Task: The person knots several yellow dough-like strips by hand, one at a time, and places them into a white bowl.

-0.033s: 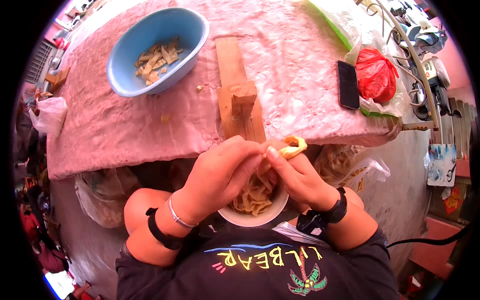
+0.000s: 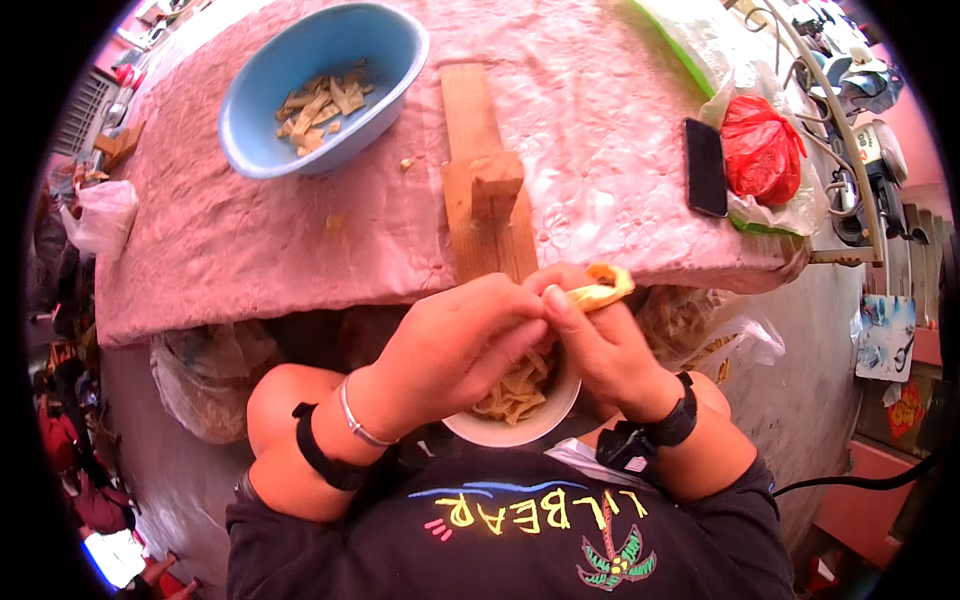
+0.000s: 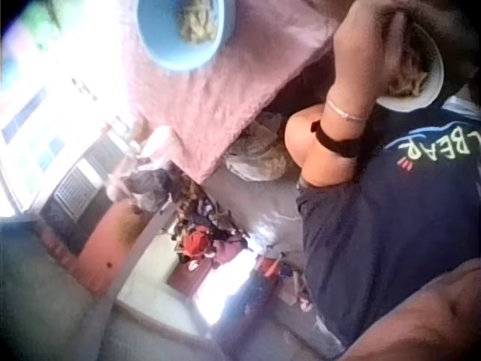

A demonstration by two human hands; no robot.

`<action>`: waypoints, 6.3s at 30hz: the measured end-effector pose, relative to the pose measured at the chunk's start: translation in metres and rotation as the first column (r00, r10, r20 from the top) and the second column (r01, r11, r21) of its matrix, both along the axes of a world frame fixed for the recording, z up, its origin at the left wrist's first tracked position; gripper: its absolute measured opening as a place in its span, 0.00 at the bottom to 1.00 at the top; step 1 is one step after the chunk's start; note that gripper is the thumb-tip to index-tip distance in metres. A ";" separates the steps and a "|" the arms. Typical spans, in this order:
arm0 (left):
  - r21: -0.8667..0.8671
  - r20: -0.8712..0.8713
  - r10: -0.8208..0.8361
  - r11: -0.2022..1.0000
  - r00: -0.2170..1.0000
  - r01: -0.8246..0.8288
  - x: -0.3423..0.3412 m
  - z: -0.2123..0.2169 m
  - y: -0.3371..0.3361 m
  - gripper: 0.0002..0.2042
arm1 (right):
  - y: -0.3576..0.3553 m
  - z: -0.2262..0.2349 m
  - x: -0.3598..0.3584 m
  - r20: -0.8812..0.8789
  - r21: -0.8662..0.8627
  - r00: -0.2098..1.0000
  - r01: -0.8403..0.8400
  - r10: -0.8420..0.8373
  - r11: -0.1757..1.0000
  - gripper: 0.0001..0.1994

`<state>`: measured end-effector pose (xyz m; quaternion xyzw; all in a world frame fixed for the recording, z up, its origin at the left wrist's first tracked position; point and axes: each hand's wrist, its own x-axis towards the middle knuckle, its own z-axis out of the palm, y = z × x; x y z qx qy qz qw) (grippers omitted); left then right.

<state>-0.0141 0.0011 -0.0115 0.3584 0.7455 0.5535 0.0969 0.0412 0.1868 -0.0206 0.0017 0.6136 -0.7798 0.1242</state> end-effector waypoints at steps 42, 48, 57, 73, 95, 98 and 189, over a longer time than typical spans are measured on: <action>-0.200 0.008 -0.171 0.965 0.985 0.169 -0.025 0.007 -0.021 0.12 | 0.022 0.014 0.003 -0.138 0.646 0.944 -0.145 0.301 0.749 0.12; -0.138 0.202 -0.170 0.970 0.965 0.199 0.004 0.001 -0.003 0.17 | 0.023 0.023 -0.001 0.088 0.217 0.955 -0.297 0.284 0.930 0.14; 0.025 0.065 -0.059 0.998 0.996 0.058 0.013 -0.001 -0.003 0.10 | 0.019 0.018 -0.005 0.222 -0.019 0.933 -0.285 0.282 0.958 0.16; 0.374 0.630 -0.060 0.897 0.774 -0.234 -0.005 0.001 -0.016 0.17 | 0.016 0.009 0.001 0.086 0.378 0.784 -0.597 0.615 0.708 0.20; 0.006 0.292 -0.163 0.986 0.943 0.168 0.001 -0.006 -0.011 0.18 | 0.029 0.025 -0.005 0.305 0.038 0.889 -0.370 0.342 0.928 0.18; 0.185 0.578 -0.198 0.977 0.792 0.109 0.008 0.004 -0.015 0.14 | 0.027 0.041 -0.007 0.338 -0.073 0.857 -0.388 0.388 0.919 0.22; 0.201 0.435 0.094 0.959 0.896 -0.199 0.022 0.000 0.018 0.07 | -0.004 -0.004 0.013 -0.601 0.557 0.797 0.356 0.068 0.750 0.27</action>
